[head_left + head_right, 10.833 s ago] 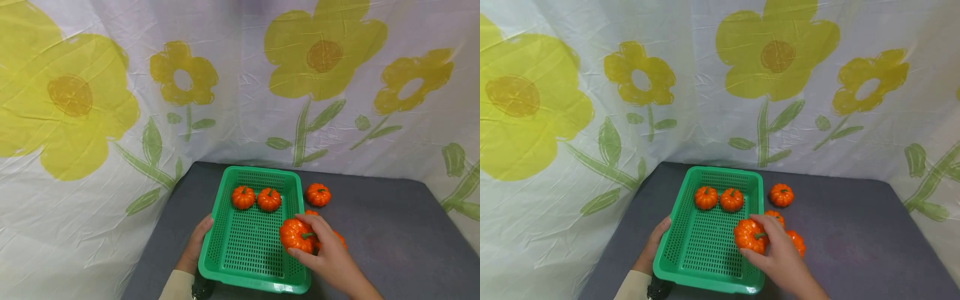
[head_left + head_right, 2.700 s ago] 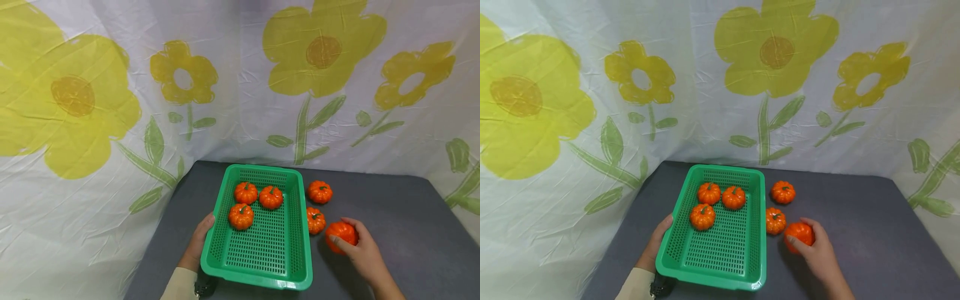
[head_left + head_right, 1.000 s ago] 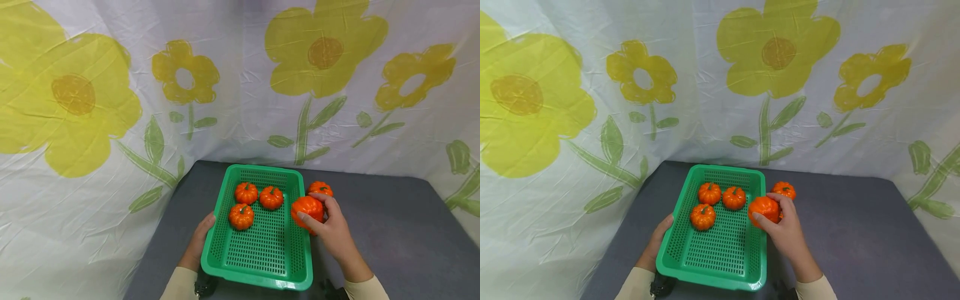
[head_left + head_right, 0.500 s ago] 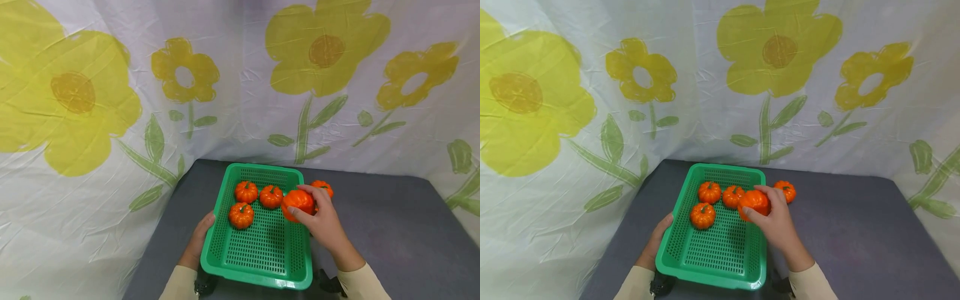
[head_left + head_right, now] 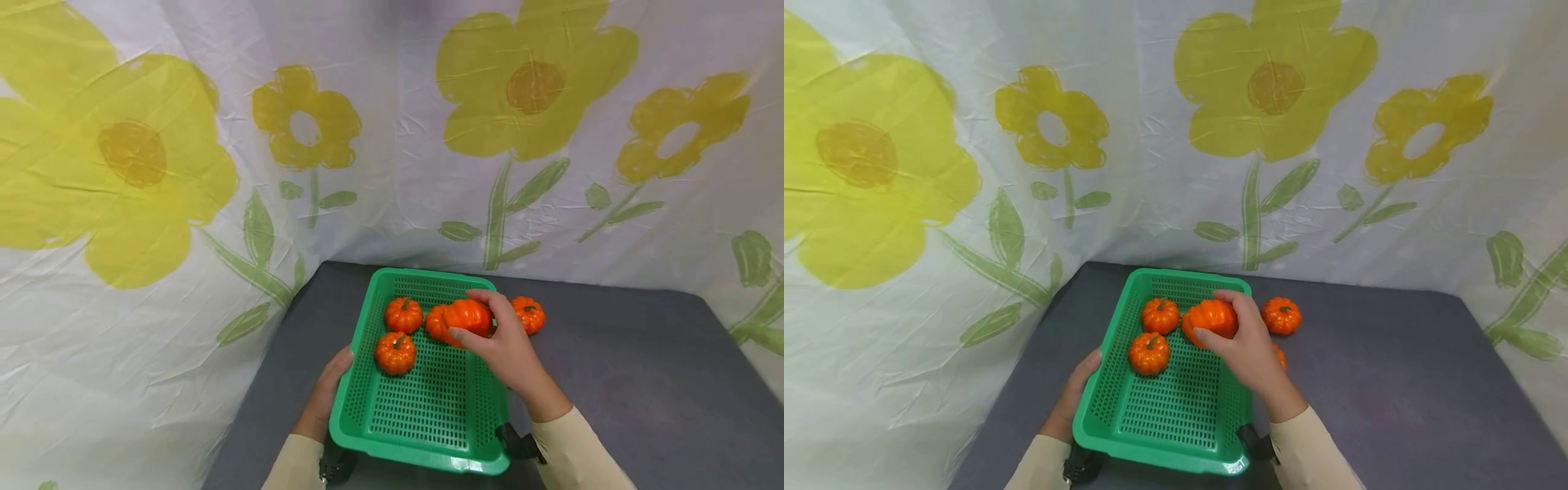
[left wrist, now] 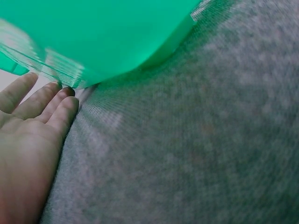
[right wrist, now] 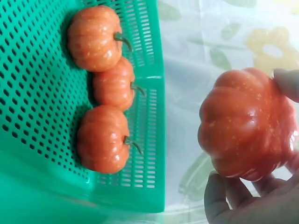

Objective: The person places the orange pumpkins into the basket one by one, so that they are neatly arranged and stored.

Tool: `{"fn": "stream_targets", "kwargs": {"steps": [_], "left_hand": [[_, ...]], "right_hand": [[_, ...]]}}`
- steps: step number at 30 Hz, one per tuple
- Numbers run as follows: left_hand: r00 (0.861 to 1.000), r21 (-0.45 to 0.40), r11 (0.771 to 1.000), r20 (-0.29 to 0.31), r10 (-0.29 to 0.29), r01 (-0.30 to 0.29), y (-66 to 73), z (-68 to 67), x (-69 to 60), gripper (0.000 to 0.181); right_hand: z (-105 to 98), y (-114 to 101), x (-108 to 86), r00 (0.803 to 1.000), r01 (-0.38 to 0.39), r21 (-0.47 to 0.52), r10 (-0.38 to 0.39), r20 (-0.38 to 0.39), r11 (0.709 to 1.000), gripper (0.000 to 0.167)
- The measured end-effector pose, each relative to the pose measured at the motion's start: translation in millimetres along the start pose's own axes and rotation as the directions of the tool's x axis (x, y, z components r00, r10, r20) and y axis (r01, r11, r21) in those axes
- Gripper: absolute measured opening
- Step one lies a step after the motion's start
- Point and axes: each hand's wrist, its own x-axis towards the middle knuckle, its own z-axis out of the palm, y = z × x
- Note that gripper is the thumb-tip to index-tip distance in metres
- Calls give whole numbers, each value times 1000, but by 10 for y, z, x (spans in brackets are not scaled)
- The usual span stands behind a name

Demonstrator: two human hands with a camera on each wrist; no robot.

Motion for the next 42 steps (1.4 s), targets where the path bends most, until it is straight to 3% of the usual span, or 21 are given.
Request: {"fn": "stream_targets", "kwargs": {"steps": [5, 9, 14, 20, 26, 32, 42], "left_hand": [[1000, 5, 1000, -9, -1, 1, -20, 10, -7, 63], [1000, 0, 1000, 15, 0, 0, -42, 6, 0, 63], [1000, 6, 1000, 18, 3, -3, -59, -6, 2, 64], [1000, 13, 1000, 18, 9, -9, -55, -10, 0, 63], [999, 3, 1000, 40, 28, -28, -63, 9, 20, 63], [999, 18, 999, 30, 36, -36, -54, 3, 23, 62], [1000, 45, 999, 6, 30, -30, -35, -26, -7, 61]], "right_hand": [[64, 74, 112, 1000, 2, -79, 0, 20, 997, 60], [115, 139, 165, 997, -41, -80, 46, 55, 996, 55], [187, 184, 223, 992, -61, -56, 67, 108, 997, 61], [296, 243, 311, 991, -41, -216, 67, 114, 976, 54], [370, 317, 281, 978, -82, -206, 119, 172, 975, 47], [418, 388, 270, 970, -69, -203, 113, 216, 977, 61], [479, 518, 295, 967, -43, -330, 122, 222, 943, 56]]}}
